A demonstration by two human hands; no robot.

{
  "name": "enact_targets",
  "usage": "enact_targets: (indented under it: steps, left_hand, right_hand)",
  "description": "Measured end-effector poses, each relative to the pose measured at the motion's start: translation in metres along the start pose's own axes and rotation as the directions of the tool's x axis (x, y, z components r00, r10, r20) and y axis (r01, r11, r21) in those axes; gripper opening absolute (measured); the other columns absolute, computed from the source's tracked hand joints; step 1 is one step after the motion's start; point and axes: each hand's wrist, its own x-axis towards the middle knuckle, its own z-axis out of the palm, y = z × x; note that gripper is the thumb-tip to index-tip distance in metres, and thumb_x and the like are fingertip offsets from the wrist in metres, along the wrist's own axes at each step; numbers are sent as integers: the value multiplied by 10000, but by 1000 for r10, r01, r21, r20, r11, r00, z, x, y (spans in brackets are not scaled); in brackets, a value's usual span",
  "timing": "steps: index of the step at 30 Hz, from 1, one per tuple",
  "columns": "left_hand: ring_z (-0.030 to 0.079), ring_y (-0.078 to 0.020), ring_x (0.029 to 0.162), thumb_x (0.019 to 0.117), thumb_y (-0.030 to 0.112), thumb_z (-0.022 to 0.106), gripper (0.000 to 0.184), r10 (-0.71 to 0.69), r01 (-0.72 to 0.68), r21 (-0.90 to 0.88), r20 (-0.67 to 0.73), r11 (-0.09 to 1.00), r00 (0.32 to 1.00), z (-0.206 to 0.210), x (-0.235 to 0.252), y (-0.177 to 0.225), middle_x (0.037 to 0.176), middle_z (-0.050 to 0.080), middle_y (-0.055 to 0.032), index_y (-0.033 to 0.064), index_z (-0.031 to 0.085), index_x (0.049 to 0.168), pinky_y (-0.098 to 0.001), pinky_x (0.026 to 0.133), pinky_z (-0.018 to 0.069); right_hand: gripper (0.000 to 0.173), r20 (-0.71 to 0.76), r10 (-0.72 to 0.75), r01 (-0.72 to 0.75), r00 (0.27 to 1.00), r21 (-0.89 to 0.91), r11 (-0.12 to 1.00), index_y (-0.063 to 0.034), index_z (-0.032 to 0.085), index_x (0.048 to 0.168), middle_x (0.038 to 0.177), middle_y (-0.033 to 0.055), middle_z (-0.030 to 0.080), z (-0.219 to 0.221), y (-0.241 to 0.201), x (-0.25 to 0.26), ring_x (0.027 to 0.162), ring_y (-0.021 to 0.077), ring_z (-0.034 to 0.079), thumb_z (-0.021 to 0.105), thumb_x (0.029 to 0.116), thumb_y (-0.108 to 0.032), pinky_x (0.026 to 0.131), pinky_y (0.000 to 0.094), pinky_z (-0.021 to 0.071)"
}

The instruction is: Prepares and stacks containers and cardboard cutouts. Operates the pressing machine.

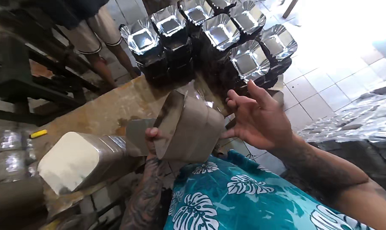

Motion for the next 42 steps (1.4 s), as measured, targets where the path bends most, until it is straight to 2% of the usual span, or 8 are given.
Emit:
enact_targets:
  steps: [2, 10, 14, 21, 27, 34, 40, 42]
  left_hand:
    - [697, -1, 731, 955, 241, 668, 141, 51, -47, 167, -19, 985, 998, 11, 1, -5, 776, 728, 86, 190, 759, 861, -184, 701, 589]
    - [712, -30, 802, 983, 160, 631, 123, -9, 10, 71, -9, 997, 1000, 31, 4, -16, 881, 740, 47, 153, 752, 1000, -172, 740, 588]
    - [720, -5, 748, 878, 343, 745, 124, -136, 216, 449, -204, 867, 970, 70, 29, -12, 837, 773, 70, 239, 811, 882, -205, 674, 605]
    - [731, -67, 854, 752, 436, 838, 569, -290, 481, 656, -385, 582, 876, 96, 58, -13, 980, 770, 17, 183, 678, 1236, -266, 762, 628]
    - [612, 26, 998, 842, 750, 628, 970, 295, 172, 781, -416, 601, 860, 66, 9, -68, 1252, 609, 100, 206, 299, 1574, -248, 806, 550]
    - [683, -98, 1074, 686, 623, 845, 1169, 304, 168, 845, -359, 508, 883, 90, 15, -103, 1265, 652, -30, 69, 262, 1534, -331, 921, 604]
    - [686, -40, 1055, 762, 492, 838, 854, 195, 76, 725, -283, 684, 939, 65, 6, -94, 1206, 696, 88, 213, 410, 1446, -267, 920, 590]
    - [687, -74, 1054, 734, 510, 841, 961, 170, 169, 704, -384, 690, 908, 51, 5, -103, 1204, 687, 26, 118, 368, 1472, -305, 929, 591]
  right_hand:
    - [630, 34, 63, -62, 997, -21, 998, -180, 460, 1360, 1232, 82, 595, -7, 0, 2, 1162, 302, 633, 291, 1029, -689, 819, 606, 579]
    - [869, -56, 232, -237, 971, -151, 960, -178, 191, 1636, 1548, 170, 423, -25, 3, 11, 1286, 384, 566, 252, 994, -760, 860, 627, 565]
    - [894, 57, 287, -270, 956, -205, 941, -171, 461, 1447, 1191, 64, 679, -41, 12, 16, 1028, 207, 698, 366, 890, -864, 782, 424, 617]
    - [528, 117, 147, -125, 982, -181, 975, -222, 610, 1302, 1064, 16, 738, -78, 61, 10, 946, 124, 716, 797, 829, -363, 843, 357, 613]
    - [411, 169, -97, 110, 981, -74, 991, -197, 651, 1235, 1050, -15, 766, -103, 80, -13, 945, 88, 735, 777, 871, -342, 861, 306, 621]
    - [546, 77, -172, 179, 982, -91, 980, -130, 527, 1322, 1092, 25, 753, -92, 93, -22, 981, 142, 738, 791, 875, -297, 882, 361, 625]
    - [865, 88, -87, 110, 992, -295, 949, -210, 494, 1437, 1257, -69, 696, -105, 77, -5, 1159, 78, 654, 514, 831, -827, 983, 331, 561]
    - [1063, 91, -10, 31, 996, -233, 972, -154, 259, 1582, 1347, -6, 653, -117, 78, 11, 1213, 138, 642, 629, 808, -780, 1011, 388, 560]
